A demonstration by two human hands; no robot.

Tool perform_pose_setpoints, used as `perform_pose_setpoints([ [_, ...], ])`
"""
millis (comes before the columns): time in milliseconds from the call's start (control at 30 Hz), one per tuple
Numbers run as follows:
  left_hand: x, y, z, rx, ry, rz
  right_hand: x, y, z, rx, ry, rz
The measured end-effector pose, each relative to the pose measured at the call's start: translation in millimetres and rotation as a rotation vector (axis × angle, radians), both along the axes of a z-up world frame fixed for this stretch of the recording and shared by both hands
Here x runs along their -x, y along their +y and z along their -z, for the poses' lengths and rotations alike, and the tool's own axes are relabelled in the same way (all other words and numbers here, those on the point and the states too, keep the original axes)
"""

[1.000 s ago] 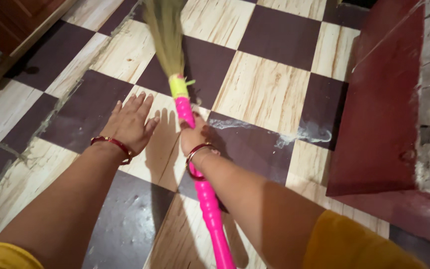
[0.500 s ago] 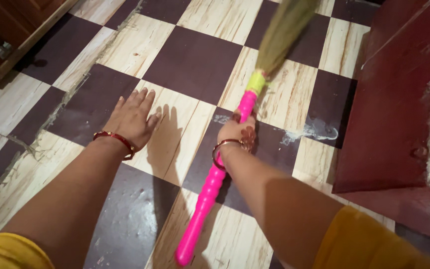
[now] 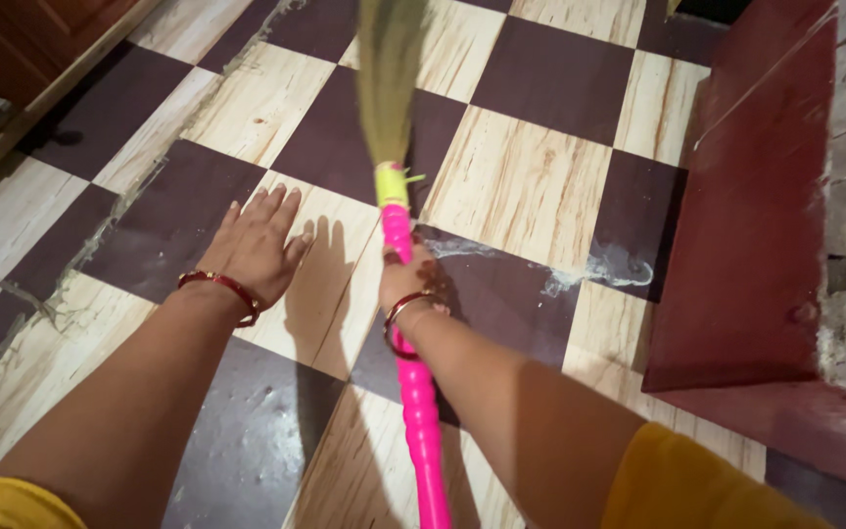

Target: The person sweeps debris from a tiled floor toward a doorway using a grass broom.

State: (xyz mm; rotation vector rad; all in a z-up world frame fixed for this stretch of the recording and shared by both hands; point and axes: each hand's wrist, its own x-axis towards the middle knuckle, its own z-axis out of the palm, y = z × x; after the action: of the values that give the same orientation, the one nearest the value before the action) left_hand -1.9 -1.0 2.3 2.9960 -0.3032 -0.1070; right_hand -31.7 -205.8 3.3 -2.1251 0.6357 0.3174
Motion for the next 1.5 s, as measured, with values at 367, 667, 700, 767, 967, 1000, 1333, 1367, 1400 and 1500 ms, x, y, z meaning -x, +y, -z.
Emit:
perform_pose_setpoints([
  [367, 0.4, 8.1, 2.6, -0.045, -0.008, -0.017, 56.2, 10.6, -37.2, 0.11, -0.019, -0.165],
  [667, 2.6, 6.0, -4.9, -0.014, 0.005, -0.028, 64.1, -6.8, -13.3, 0.201, 0.101, -0.304],
  [700, 1.7, 5.3, -2.9, -0.017, -0.003, -0.026, 55.4, -11.6, -9.3, 0.223, 0.104, -0.289],
  [767, -0.6, 5.4, 0.7, -0.013, -0.017, -0.024, 38.7, -21.7, -3.0, 0.272, 0.096, -0.276],
  [967, -8.5, 8.5, -4.1, 0.02, -0.015, -0.027, 18.2, -31.5, -14.8, 0.24, -0.019, -0.18],
  [1000, -10.8, 6.5, -7.1, 0.032, -0.013, -0.03, 20.8, -27.3, -20.5, 0.238, -0.025, -0.155],
  [1333, -32.1, -32.1, -41.2, 0.108, -0.098, 0.107, 4.8, 6.4, -61.7, 0.199, -0.03, -0.179],
  [1367, -31.0, -35.3, -42.9, 0.096, -0.093, 0.11, -8.7, 10.1, -61.8, 0.18, -0.063, -0.181],
  [1400, -30.3, -37.8, -44.7, 0.084, -0.088, 0.112, -22.1, 13.6, -61.3, 0.161, -0.095, -0.182],
  [1500, -30.8, -32.9, -56.0, 0.079, -0.118, 0.079, -51.5, 26.2, -56.2, 0.128, -0.104, -0.109],
])
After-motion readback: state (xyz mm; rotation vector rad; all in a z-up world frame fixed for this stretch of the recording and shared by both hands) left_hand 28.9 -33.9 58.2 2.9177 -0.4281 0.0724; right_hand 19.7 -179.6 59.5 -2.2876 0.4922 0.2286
